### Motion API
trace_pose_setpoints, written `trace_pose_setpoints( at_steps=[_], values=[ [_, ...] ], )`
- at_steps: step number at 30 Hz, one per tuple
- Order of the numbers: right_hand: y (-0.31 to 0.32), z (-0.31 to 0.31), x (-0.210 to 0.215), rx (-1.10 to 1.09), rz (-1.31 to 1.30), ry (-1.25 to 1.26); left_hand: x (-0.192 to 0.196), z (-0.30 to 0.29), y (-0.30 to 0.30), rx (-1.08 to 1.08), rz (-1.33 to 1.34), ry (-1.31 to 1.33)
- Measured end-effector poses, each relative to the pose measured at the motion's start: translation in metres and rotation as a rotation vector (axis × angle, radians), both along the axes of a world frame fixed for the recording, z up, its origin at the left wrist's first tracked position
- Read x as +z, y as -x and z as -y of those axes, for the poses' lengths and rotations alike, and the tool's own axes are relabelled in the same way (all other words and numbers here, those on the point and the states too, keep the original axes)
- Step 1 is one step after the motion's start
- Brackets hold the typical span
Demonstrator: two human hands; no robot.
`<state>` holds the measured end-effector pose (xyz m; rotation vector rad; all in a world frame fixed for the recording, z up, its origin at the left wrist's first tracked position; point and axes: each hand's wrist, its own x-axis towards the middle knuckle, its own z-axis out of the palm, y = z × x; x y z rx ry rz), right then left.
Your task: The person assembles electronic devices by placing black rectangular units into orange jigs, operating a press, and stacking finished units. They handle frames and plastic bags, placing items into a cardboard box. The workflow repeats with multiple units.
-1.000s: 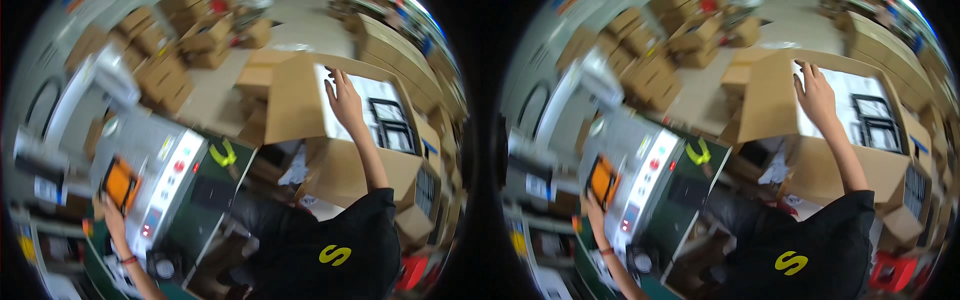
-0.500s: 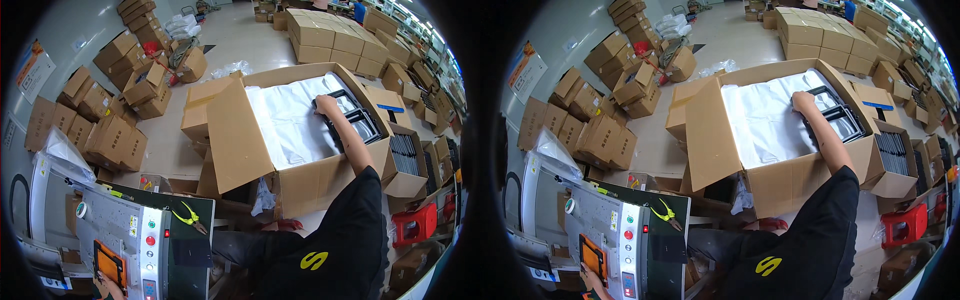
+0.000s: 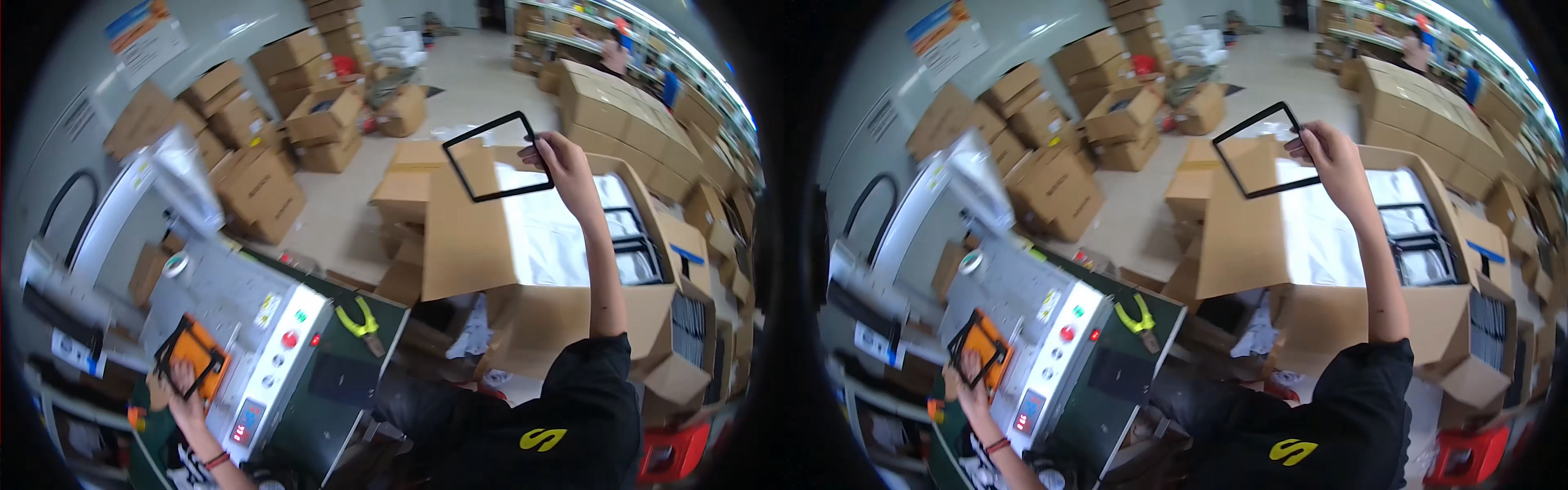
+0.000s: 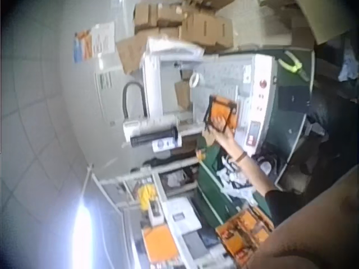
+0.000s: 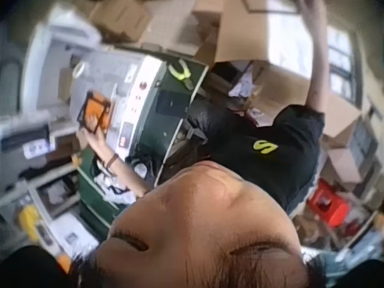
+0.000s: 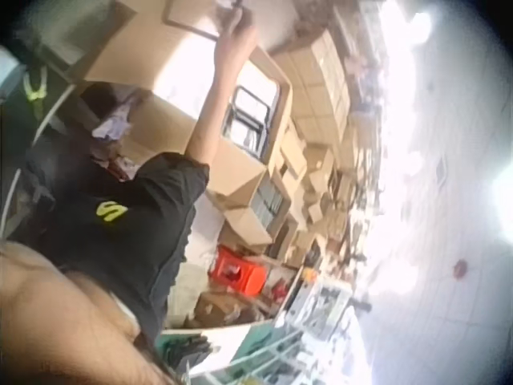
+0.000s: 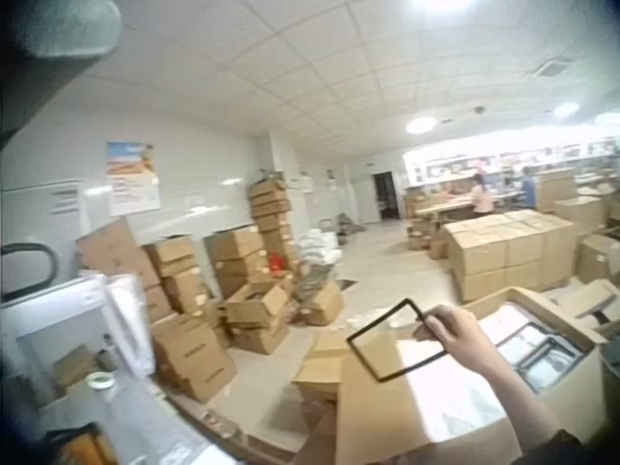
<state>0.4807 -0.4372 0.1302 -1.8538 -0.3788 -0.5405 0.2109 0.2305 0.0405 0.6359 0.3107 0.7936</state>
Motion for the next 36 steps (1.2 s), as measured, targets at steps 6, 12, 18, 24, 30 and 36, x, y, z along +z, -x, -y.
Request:
trace_pose_setpoints(
  at_steps=[6, 12, 18, 24, 30, 36],
  values=[
    [0.023, -0.170, -0.010, 0.583, -0.210, -0.170, 0.013, 0.032, 0.051, -0.044, 0.301, -0.036],
    [0.083, -0.361, -0.039, 1.109, -0.543, -0.475, 0.046, 0.156, 0.181, 0.221, 0.448, -0.199],
    [0.130, -0.484, -0.075, 1.274, -0.644, -0.659, 0.019, 0.273, 0.289, 0.721, 0.526, -0.203],
    [0.166, -0.503, -0.108, 1.093, -0.088, -0.200, -0.021, 0.324, 0.338, 1.016, 0.329, -0.250],
    [0.182, -0.497, -0.111, 0.917, 0.245, 0.148, -0.028, 0.322, 0.337, 1.052, 0.238, -0.191],
    [0.174, -0.510, -0.103, 0.753, 0.397, 0.340, -0.034, 0.295, 0.312, 0.908, 0.038, -0.262]
  ],
)
